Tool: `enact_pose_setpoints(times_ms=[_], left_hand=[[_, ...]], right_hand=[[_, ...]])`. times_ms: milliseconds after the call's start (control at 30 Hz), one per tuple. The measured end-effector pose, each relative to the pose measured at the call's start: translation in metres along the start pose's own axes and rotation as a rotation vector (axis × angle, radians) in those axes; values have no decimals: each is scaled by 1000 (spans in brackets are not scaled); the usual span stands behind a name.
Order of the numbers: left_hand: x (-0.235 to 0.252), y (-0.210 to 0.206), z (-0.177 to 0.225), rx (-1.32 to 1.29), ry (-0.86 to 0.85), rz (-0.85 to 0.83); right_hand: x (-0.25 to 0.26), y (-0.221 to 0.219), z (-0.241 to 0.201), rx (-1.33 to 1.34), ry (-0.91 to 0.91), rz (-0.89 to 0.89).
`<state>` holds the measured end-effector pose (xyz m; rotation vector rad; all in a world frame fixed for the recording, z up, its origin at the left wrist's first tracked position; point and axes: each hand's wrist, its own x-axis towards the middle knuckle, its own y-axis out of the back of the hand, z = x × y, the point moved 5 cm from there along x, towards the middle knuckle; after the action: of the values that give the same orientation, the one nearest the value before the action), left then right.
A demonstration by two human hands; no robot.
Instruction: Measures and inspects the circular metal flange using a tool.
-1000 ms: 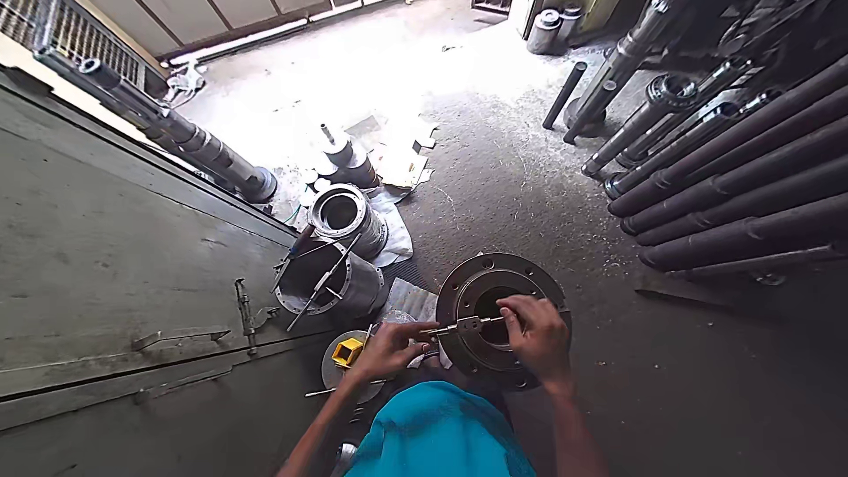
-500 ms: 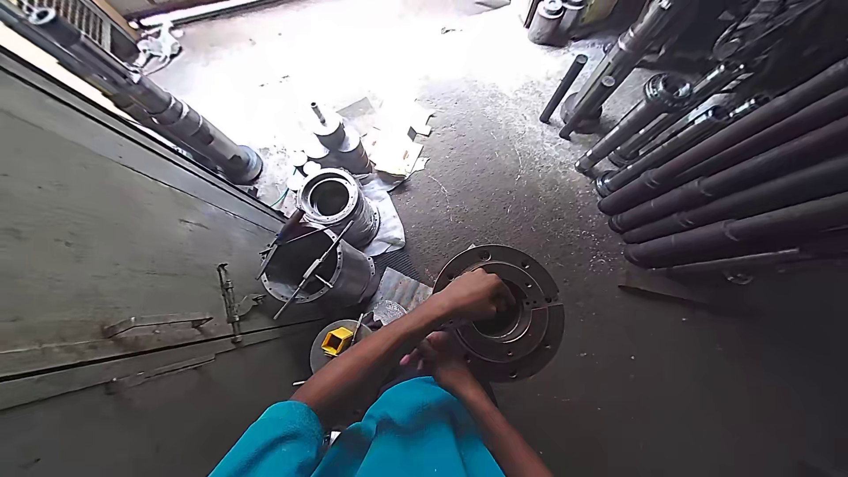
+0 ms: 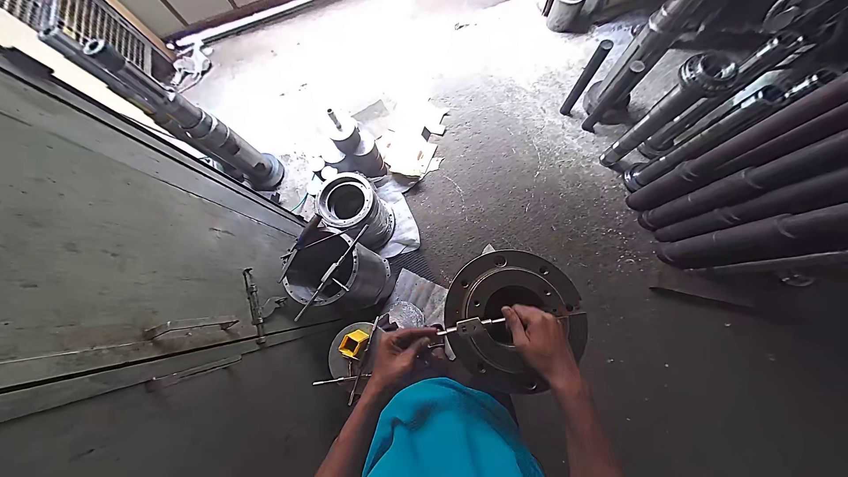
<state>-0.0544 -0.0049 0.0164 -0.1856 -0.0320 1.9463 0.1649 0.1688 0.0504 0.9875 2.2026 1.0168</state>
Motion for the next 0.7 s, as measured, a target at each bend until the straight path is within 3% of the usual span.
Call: enact_pose_setpoints(times_ms=[100,200,267,367,467,567,633,700], left_hand=[[62,-11,7,83,42,5],[126,-50,15,122,77,-261],[136,-55,21,197,89,-334],[103,-18,21,333,55,-193],[38,9,17,413,-19,-61],[-29,-6,9,292,46,-14],[-43,-17,8,195,117,95],[-25,-12,12,192,126,208]], right_hand=[[-57,-19,-22,-15,-89,27],[-82,-48,-51,35,-112,-120],[-81,-50,-46,54,-151,-276],[-64,-22,-20,49,-180,-386],[-28,8,6,61,-110,-129],[17,12,12,111,3,-32],[29,13,11,101,31,-100],[14,21,13,78,-19,-200]])
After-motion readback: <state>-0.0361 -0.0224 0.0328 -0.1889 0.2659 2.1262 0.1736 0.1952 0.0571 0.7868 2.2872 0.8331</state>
